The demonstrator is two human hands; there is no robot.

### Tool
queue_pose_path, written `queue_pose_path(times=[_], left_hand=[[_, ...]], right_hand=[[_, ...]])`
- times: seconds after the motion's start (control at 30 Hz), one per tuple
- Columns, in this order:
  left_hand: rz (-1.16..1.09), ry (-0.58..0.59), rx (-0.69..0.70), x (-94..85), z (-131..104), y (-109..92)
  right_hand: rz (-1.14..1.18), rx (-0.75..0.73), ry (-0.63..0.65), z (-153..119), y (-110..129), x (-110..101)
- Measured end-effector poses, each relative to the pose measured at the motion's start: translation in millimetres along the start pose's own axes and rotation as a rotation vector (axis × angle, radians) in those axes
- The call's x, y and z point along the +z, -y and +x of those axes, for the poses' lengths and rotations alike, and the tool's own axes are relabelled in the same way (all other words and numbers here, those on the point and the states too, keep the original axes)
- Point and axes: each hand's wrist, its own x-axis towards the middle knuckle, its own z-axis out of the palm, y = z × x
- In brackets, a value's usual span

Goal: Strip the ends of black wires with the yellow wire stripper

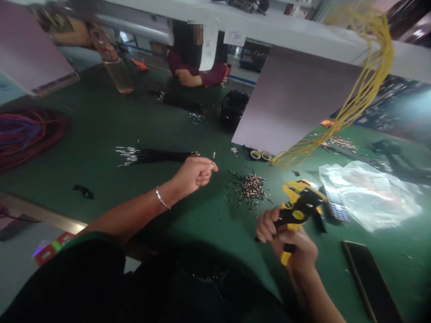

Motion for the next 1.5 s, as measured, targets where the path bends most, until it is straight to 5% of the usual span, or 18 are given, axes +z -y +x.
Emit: queue_pose_path(times=[0.2, 0.47, 0.83, 1.0, 1.17, 1.3, 1.5], left_hand=[[0.085, -0.054, 0.130, 8.7, -6, -8], [0.169, -0.128, 0.334, 6.7, -15, -21], [0.144, -0.124, 0.374, 5.7, -21, -28], [0.161, -0.100, 0.389, 6.6, -27, -29], [0.147, -0.099, 0.378, 9.1, -31, -29], [0.199, -0.099, 0.372, 11.3, -33, -24], [0.370, -0.085, 0.450, 16.3, -43, -14]], right_hand=[[-0.427, 0.102, 0.058, 4, -11, -13], [-1.331, -0.169, 0.198, -4, -17, 8], [-1.854, -0.355, 0.373, -1, -46, 28], [-1.594, -0.302, 0.270, 7, -46, 28], [-0.760, 0.048, 0.077, 11, -31, 22], [-0.219, 0.071, 0.061, 17, -15, 25], [-0.274, -0.137, -0.009, 44, -5, 44]])
